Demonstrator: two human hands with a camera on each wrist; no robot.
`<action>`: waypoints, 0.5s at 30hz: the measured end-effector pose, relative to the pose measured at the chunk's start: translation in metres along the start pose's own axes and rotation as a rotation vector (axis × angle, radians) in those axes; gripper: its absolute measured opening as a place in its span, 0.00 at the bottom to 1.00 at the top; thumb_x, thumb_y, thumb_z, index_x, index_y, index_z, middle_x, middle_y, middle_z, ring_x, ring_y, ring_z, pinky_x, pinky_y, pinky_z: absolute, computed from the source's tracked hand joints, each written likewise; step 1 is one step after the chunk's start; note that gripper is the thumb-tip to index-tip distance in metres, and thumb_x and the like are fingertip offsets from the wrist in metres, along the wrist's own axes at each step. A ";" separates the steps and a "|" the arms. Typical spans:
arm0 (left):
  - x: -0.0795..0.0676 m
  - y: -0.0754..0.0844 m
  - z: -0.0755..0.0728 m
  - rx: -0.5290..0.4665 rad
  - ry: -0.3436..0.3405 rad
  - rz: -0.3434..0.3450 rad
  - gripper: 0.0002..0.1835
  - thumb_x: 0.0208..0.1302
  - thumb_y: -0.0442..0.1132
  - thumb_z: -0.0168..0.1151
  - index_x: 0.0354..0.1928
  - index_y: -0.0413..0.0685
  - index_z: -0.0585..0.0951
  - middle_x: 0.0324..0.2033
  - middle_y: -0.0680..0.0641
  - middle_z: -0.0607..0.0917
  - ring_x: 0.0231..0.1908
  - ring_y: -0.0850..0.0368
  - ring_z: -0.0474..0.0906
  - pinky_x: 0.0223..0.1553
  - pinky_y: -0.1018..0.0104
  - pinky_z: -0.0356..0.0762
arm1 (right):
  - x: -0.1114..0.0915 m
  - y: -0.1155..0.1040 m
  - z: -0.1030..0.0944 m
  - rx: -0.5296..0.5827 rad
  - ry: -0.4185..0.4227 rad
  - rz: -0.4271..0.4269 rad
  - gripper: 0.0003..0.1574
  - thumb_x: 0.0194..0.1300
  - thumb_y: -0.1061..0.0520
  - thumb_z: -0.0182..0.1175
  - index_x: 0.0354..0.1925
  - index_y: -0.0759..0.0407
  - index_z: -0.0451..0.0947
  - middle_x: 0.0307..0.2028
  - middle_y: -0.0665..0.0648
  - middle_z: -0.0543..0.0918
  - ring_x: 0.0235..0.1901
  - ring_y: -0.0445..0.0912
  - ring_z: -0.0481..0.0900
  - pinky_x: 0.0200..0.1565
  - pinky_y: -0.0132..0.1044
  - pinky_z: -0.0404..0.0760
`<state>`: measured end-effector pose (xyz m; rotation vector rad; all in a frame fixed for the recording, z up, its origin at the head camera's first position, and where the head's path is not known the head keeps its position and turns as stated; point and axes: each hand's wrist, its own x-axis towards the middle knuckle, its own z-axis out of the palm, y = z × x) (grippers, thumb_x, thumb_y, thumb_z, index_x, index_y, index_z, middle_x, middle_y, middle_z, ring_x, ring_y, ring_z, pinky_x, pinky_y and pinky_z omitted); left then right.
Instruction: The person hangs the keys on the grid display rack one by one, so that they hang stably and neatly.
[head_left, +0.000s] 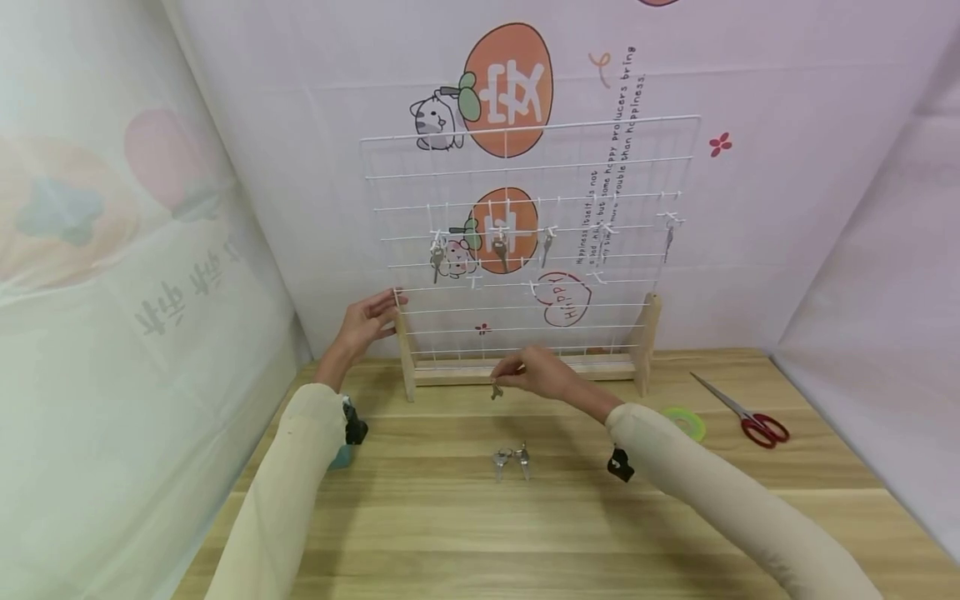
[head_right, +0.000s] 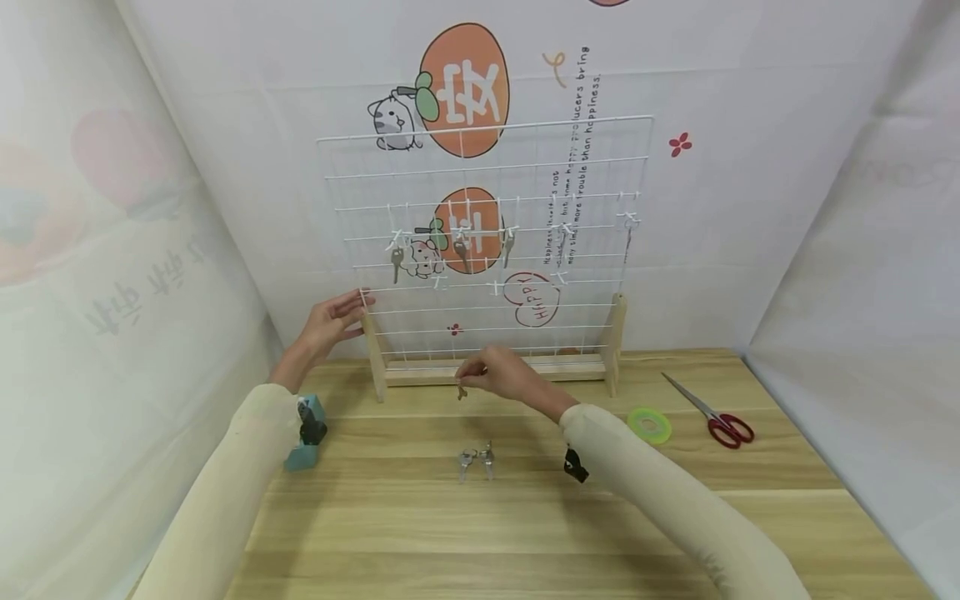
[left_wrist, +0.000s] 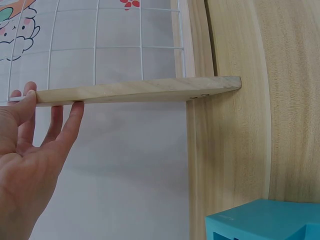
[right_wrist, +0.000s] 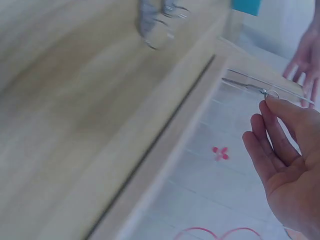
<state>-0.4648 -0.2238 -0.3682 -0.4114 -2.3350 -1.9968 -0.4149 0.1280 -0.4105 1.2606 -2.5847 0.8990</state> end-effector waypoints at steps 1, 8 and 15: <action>0.000 0.000 0.000 0.003 0.002 0.001 0.26 0.81 0.31 0.53 0.77 0.42 0.67 0.70 0.37 0.75 0.73 0.44 0.67 0.66 0.42 0.73 | 0.003 -0.001 -0.004 -0.001 0.011 0.001 0.06 0.69 0.62 0.70 0.43 0.62 0.90 0.38 0.53 0.92 0.38 0.42 0.89 0.41 0.32 0.88; 0.000 0.000 0.000 0.004 0.007 -0.011 0.27 0.80 0.31 0.53 0.78 0.44 0.67 0.70 0.38 0.75 0.73 0.44 0.67 0.66 0.43 0.74 | 0.024 -0.023 -0.034 0.021 0.128 0.058 0.07 0.70 0.62 0.69 0.45 0.61 0.91 0.38 0.54 0.92 0.37 0.43 0.89 0.42 0.36 0.89; -0.002 0.002 0.000 -0.007 0.000 -0.015 0.27 0.80 0.31 0.53 0.78 0.43 0.66 0.70 0.37 0.75 0.73 0.44 0.67 0.66 0.42 0.73 | 0.045 -0.043 -0.055 0.022 0.226 0.071 0.10 0.71 0.61 0.68 0.47 0.64 0.90 0.40 0.55 0.92 0.37 0.43 0.89 0.45 0.36 0.89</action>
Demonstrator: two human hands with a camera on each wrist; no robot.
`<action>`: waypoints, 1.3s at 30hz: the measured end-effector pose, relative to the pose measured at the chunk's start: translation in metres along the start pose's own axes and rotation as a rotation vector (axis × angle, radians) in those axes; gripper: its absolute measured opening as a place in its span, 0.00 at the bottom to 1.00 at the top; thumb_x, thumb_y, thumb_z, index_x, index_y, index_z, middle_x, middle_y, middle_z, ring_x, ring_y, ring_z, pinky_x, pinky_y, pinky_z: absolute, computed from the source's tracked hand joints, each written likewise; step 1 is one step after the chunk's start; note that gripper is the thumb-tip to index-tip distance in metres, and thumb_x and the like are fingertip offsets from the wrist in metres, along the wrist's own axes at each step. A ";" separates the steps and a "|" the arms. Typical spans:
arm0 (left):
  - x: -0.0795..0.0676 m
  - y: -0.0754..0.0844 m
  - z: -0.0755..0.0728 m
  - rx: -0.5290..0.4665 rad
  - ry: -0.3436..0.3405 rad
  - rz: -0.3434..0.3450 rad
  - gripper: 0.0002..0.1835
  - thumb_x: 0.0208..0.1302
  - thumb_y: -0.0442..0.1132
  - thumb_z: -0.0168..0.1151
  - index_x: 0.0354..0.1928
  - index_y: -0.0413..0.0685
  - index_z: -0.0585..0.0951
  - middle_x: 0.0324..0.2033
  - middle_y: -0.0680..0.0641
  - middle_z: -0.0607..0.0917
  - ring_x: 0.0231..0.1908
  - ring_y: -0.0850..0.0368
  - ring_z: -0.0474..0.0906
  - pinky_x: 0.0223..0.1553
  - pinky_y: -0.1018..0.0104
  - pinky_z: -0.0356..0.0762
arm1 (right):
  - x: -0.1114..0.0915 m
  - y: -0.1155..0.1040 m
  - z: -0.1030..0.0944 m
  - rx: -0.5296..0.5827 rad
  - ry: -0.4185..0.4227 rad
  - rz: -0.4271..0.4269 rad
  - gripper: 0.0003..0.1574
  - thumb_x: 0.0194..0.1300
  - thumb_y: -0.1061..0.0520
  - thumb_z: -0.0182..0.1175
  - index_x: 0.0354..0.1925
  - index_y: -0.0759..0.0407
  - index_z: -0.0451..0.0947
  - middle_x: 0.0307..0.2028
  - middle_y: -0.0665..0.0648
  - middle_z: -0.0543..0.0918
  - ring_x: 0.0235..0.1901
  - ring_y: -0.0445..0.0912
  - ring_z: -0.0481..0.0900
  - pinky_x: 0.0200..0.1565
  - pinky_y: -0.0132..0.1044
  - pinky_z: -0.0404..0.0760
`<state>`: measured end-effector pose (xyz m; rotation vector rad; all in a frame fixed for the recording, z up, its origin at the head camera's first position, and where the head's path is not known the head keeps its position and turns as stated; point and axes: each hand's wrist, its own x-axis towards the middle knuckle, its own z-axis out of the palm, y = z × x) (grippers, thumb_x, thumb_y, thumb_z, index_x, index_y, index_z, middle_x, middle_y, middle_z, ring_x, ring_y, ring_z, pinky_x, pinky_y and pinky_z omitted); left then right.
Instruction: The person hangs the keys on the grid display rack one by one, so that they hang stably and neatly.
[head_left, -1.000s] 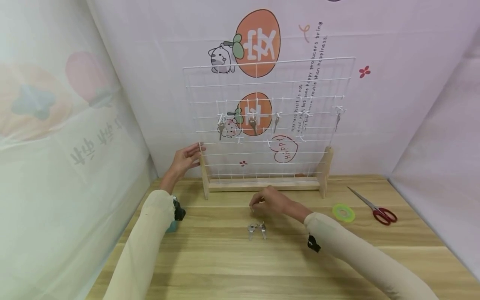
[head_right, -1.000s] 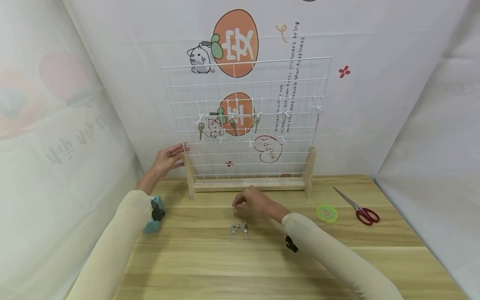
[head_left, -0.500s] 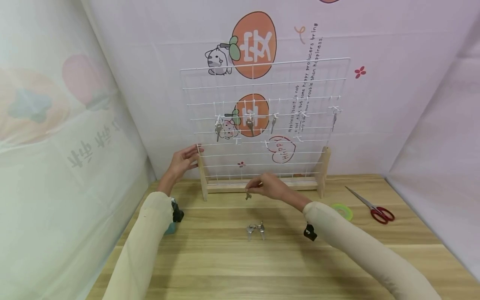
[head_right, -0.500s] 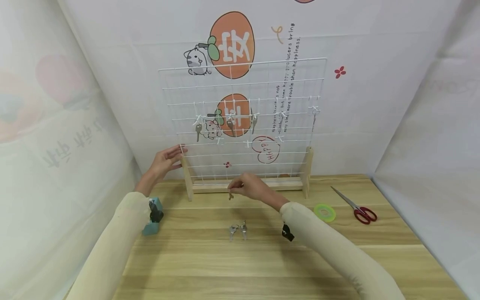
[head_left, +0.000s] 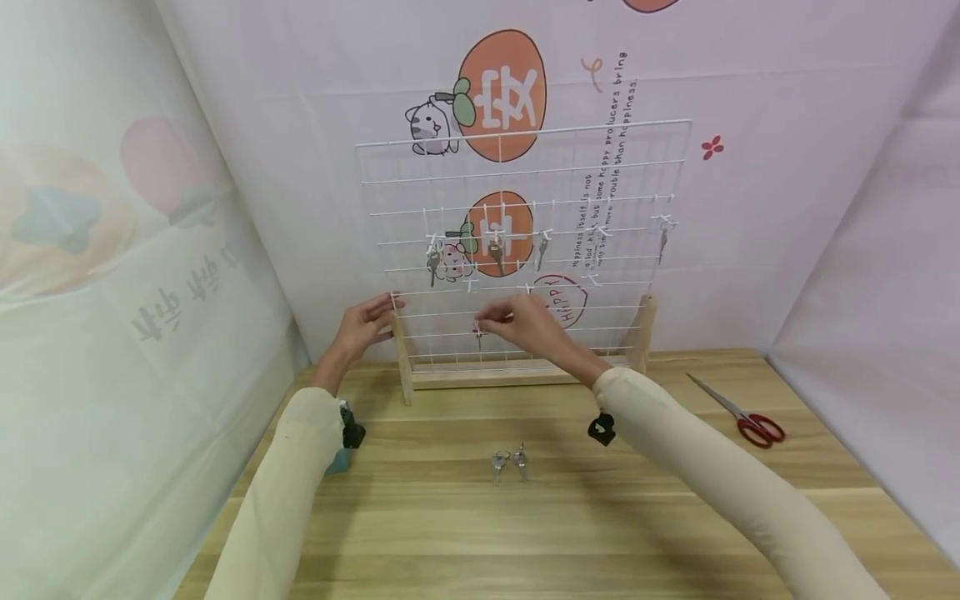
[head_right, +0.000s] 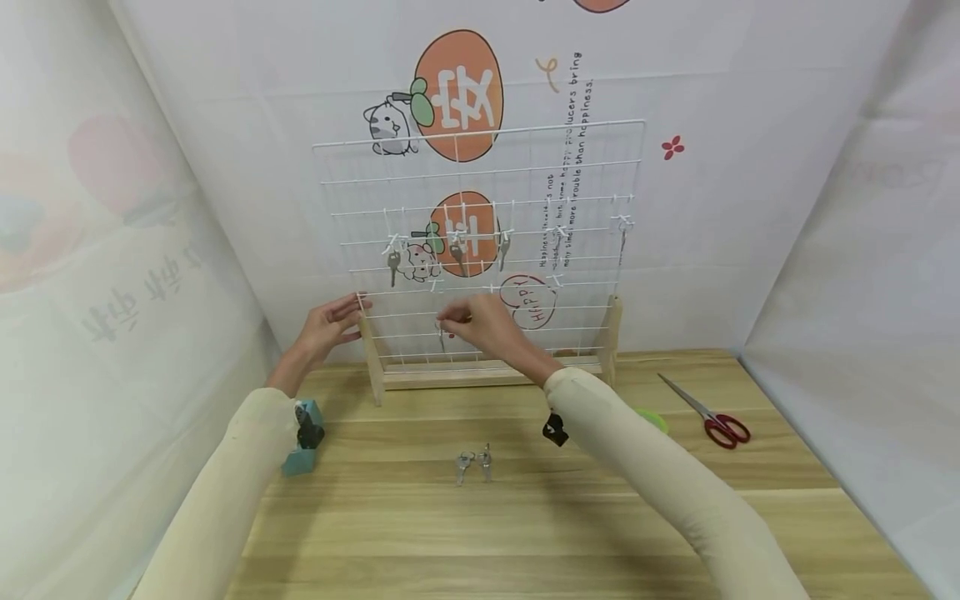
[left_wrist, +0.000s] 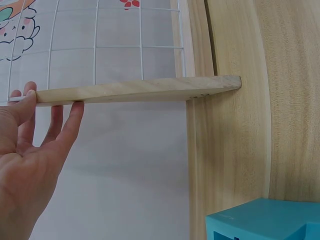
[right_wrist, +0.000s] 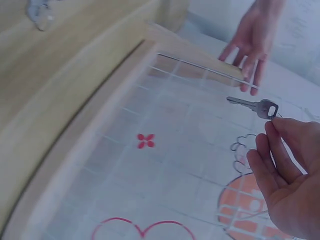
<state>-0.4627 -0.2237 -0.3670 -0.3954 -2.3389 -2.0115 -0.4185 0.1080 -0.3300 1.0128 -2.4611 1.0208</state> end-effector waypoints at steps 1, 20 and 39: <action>0.000 0.000 0.000 -0.002 0.000 0.001 0.27 0.80 0.31 0.53 0.78 0.43 0.66 0.70 0.37 0.75 0.73 0.44 0.67 0.66 0.42 0.73 | 0.003 -0.002 -0.002 0.000 0.014 -0.008 0.10 0.71 0.61 0.68 0.47 0.64 0.90 0.40 0.56 0.92 0.37 0.44 0.89 0.45 0.36 0.89; -0.003 -0.001 -0.001 0.008 0.002 0.001 0.27 0.81 0.31 0.53 0.78 0.44 0.66 0.70 0.38 0.75 0.73 0.44 0.67 0.66 0.42 0.74 | 0.034 -0.013 -0.002 -0.044 0.191 0.055 0.08 0.71 0.59 0.69 0.45 0.62 0.91 0.38 0.57 0.92 0.36 0.46 0.90 0.42 0.36 0.89; -0.001 0.000 0.000 0.004 0.003 -0.004 0.27 0.81 0.32 0.53 0.78 0.44 0.66 0.70 0.39 0.75 0.73 0.44 0.67 0.66 0.42 0.74 | -0.001 -0.021 -0.009 -0.014 0.085 0.070 0.10 0.70 0.60 0.70 0.49 0.60 0.89 0.40 0.54 0.91 0.37 0.43 0.88 0.45 0.36 0.89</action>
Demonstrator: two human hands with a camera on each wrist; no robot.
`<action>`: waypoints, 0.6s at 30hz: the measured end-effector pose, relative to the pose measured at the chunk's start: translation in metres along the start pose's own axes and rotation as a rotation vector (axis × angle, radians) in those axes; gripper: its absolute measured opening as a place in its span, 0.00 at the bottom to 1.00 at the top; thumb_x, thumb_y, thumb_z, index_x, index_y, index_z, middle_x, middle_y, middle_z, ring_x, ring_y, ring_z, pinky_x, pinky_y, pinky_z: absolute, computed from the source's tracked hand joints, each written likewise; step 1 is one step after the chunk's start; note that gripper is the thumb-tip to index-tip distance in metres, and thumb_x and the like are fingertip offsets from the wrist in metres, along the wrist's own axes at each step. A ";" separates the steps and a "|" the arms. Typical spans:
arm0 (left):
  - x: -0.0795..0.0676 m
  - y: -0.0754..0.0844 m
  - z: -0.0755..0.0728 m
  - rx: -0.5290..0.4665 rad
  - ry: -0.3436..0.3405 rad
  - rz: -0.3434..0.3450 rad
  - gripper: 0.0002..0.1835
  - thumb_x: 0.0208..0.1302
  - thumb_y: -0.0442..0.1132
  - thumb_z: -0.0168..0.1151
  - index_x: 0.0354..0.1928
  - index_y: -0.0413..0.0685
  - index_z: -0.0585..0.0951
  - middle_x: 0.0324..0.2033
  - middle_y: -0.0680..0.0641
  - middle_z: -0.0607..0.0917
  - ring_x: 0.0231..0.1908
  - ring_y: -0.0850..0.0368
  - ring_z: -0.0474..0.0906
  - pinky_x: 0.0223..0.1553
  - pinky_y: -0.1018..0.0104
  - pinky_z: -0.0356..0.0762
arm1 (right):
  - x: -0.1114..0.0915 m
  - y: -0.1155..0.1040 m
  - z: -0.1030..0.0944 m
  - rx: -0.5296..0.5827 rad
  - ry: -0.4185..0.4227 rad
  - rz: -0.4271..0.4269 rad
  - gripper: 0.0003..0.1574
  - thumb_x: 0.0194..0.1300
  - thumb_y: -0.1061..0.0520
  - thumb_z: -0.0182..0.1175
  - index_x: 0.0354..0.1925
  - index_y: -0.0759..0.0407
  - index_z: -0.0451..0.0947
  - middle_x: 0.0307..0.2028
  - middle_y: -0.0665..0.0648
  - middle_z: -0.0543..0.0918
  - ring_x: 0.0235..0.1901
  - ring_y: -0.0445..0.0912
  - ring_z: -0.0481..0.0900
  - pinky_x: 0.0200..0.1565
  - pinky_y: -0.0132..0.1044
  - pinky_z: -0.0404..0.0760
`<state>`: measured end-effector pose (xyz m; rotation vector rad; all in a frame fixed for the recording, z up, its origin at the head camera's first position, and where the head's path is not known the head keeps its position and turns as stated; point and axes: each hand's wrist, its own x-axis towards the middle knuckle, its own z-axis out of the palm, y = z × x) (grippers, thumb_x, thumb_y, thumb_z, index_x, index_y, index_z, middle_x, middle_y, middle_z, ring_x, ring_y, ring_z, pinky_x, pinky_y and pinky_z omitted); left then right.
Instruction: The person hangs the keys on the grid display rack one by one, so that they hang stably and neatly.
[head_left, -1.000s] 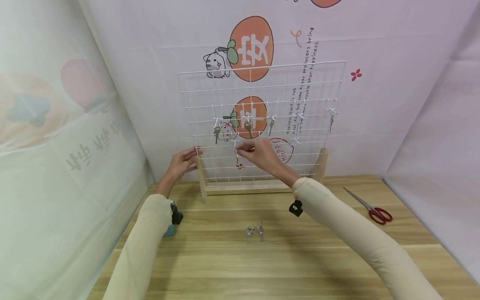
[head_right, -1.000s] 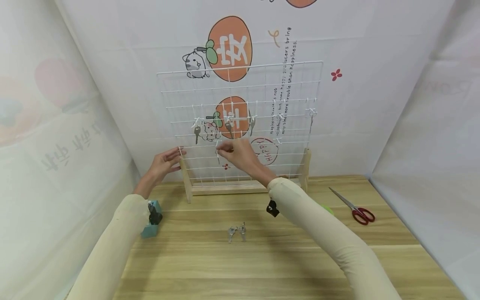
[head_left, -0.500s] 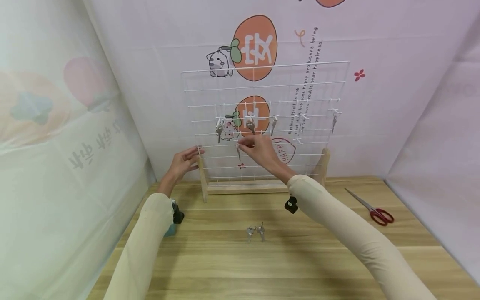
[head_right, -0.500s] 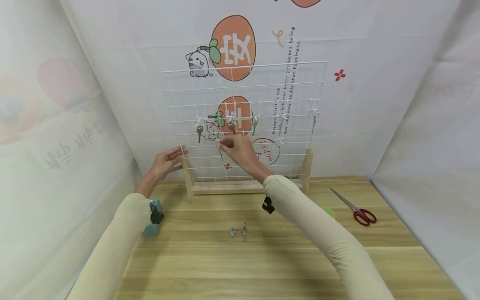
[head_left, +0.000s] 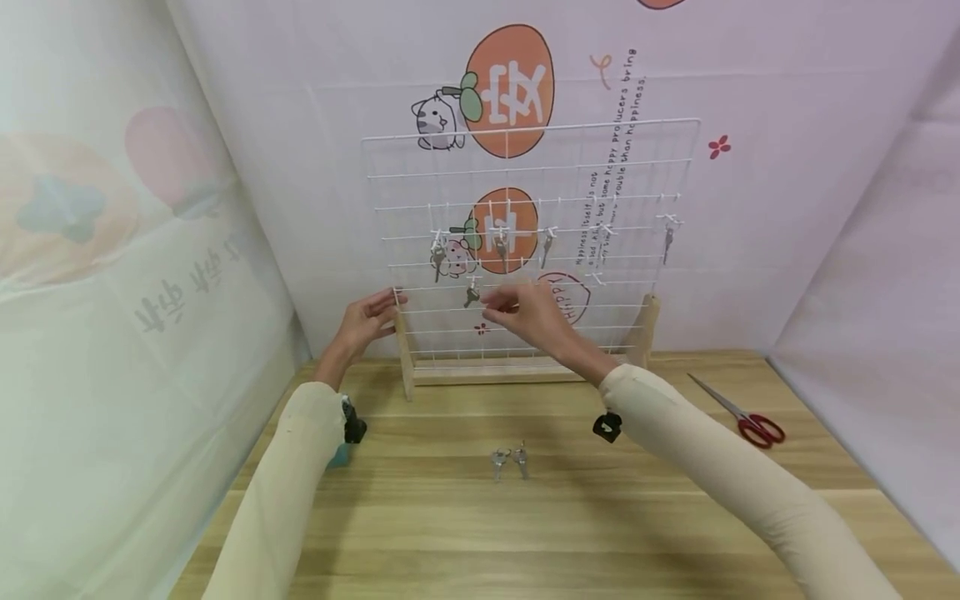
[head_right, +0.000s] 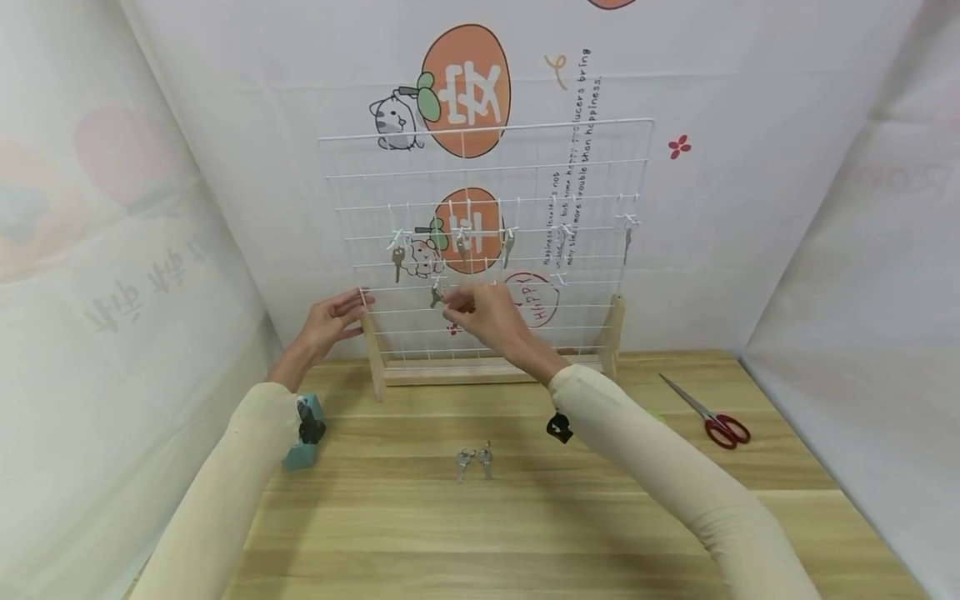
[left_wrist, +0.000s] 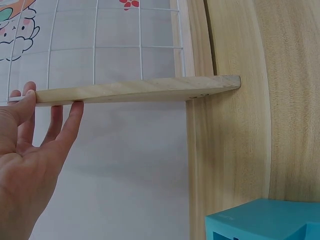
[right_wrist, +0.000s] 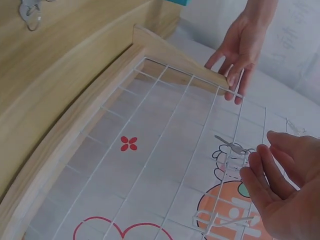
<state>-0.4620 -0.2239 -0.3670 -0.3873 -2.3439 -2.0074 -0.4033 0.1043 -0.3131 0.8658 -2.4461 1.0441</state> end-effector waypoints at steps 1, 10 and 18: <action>0.000 0.000 0.000 0.000 -0.001 -0.001 0.27 0.81 0.32 0.53 0.78 0.44 0.67 0.70 0.38 0.75 0.73 0.44 0.67 0.66 0.42 0.73 | -0.003 0.000 0.000 -0.002 -0.009 -0.001 0.10 0.70 0.60 0.70 0.48 0.59 0.89 0.39 0.54 0.91 0.37 0.43 0.88 0.45 0.36 0.89; 0.001 0.000 -0.002 -0.015 -0.009 0.005 0.27 0.81 0.31 0.53 0.78 0.43 0.66 0.71 0.37 0.74 0.73 0.42 0.66 0.67 0.40 0.72 | -0.035 0.006 0.006 -0.025 -0.099 -0.027 0.09 0.69 0.60 0.71 0.47 0.59 0.90 0.40 0.54 0.91 0.39 0.44 0.88 0.44 0.39 0.89; 0.003 -0.002 0.000 -0.007 0.006 -0.004 0.27 0.81 0.31 0.53 0.77 0.44 0.67 0.70 0.38 0.75 0.73 0.44 0.67 0.66 0.42 0.73 | -0.061 0.028 0.017 -0.055 -0.159 -0.065 0.07 0.66 0.61 0.73 0.44 0.59 0.90 0.39 0.53 0.91 0.38 0.42 0.88 0.46 0.38 0.89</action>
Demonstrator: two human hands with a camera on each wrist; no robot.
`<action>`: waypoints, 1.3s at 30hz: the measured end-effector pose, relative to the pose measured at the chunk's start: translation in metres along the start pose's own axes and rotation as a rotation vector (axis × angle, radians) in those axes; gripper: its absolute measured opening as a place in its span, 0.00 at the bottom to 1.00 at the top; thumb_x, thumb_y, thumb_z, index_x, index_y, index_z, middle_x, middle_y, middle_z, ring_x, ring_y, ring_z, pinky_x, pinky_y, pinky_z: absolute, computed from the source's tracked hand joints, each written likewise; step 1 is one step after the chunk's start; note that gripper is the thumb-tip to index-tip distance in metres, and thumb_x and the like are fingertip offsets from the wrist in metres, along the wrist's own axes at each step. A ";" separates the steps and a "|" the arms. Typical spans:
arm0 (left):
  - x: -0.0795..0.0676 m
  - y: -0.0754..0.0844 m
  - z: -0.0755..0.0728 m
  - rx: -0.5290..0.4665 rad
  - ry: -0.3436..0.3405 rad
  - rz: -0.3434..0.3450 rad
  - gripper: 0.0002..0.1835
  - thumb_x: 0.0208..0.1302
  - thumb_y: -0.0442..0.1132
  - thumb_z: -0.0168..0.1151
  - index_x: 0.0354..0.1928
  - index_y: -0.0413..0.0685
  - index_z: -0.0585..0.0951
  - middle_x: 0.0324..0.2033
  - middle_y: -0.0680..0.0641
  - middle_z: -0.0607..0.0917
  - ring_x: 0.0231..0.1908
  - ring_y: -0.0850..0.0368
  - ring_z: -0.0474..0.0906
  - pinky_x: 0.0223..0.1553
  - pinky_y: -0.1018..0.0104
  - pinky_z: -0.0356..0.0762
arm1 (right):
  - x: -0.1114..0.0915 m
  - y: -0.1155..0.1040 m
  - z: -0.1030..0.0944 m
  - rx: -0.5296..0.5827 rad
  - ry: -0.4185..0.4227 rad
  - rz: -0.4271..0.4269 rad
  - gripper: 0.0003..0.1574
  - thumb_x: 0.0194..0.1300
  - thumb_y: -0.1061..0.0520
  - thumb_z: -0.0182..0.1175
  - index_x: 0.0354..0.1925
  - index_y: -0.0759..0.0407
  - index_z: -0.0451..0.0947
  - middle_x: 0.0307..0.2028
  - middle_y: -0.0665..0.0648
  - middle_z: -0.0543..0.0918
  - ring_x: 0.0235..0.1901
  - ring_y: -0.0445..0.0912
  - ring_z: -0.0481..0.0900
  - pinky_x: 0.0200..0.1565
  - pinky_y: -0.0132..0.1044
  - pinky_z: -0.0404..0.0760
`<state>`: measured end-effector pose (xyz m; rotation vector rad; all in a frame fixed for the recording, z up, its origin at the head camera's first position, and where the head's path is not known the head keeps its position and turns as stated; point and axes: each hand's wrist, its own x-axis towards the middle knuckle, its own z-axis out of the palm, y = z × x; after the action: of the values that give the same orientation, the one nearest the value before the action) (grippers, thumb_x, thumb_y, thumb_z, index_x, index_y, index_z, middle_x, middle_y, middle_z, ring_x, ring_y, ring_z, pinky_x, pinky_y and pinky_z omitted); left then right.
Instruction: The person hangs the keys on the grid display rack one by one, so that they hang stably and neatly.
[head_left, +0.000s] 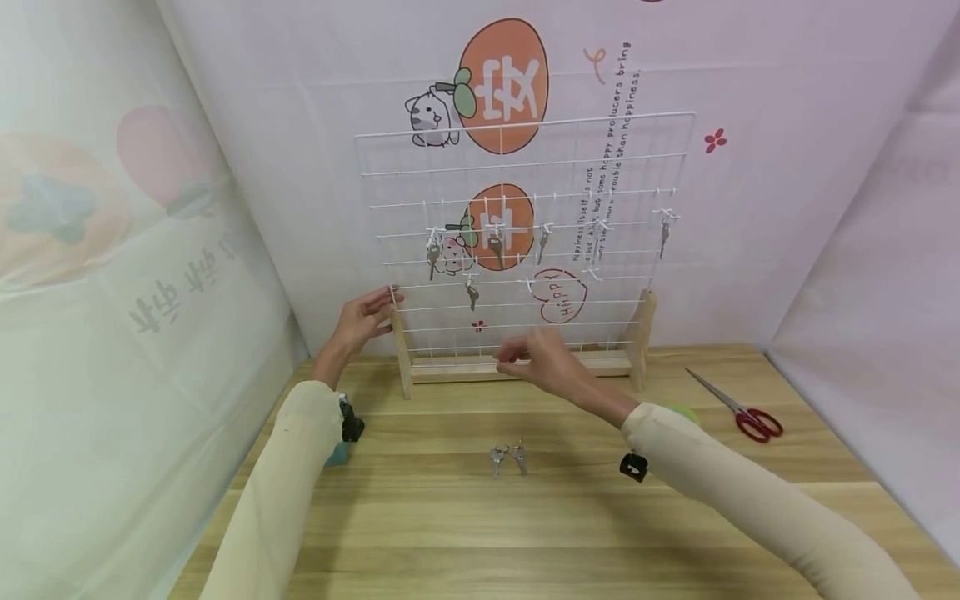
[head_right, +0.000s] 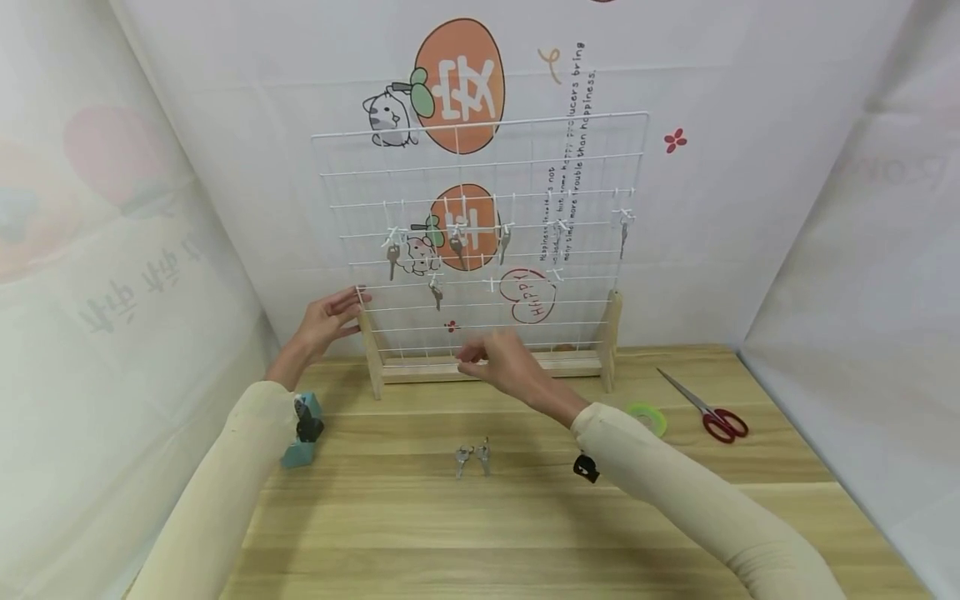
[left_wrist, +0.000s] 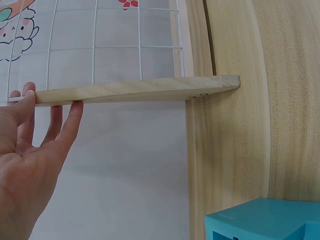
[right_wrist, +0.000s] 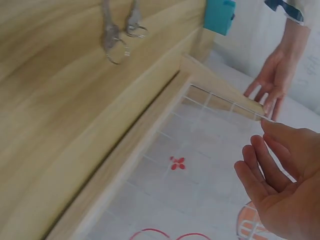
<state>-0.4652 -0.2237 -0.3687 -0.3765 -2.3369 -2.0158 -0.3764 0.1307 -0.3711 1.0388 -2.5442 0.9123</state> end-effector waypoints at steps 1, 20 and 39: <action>0.000 0.000 0.000 0.002 0.002 -0.001 0.26 0.81 0.31 0.53 0.77 0.44 0.67 0.70 0.39 0.75 0.73 0.44 0.67 0.66 0.42 0.74 | -0.002 0.002 0.002 0.005 -0.006 -0.006 0.07 0.66 0.62 0.73 0.43 0.59 0.90 0.39 0.53 0.91 0.38 0.42 0.88 0.46 0.38 0.89; -0.006 0.003 -0.006 -0.010 0.013 -0.002 0.26 0.80 0.31 0.53 0.77 0.43 0.68 0.71 0.37 0.74 0.73 0.43 0.67 0.67 0.41 0.72 | -0.047 0.027 0.053 0.050 -0.176 -0.008 0.10 0.63 0.61 0.75 0.45 0.59 0.89 0.41 0.56 0.91 0.42 0.50 0.89 0.46 0.44 0.89; -0.001 0.004 0.002 0.001 0.013 -0.014 0.26 0.81 0.31 0.52 0.77 0.43 0.67 0.70 0.38 0.75 0.73 0.43 0.67 0.67 0.42 0.73 | -0.072 0.038 0.085 0.069 -0.229 -0.004 0.06 0.63 0.63 0.75 0.40 0.62 0.90 0.38 0.56 0.92 0.37 0.43 0.90 0.40 0.33 0.89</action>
<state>-0.4632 -0.2209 -0.3652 -0.3475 -2.3393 -2.0165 -0.3506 0.1371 -0.4862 1.2330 -2.7094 0.9356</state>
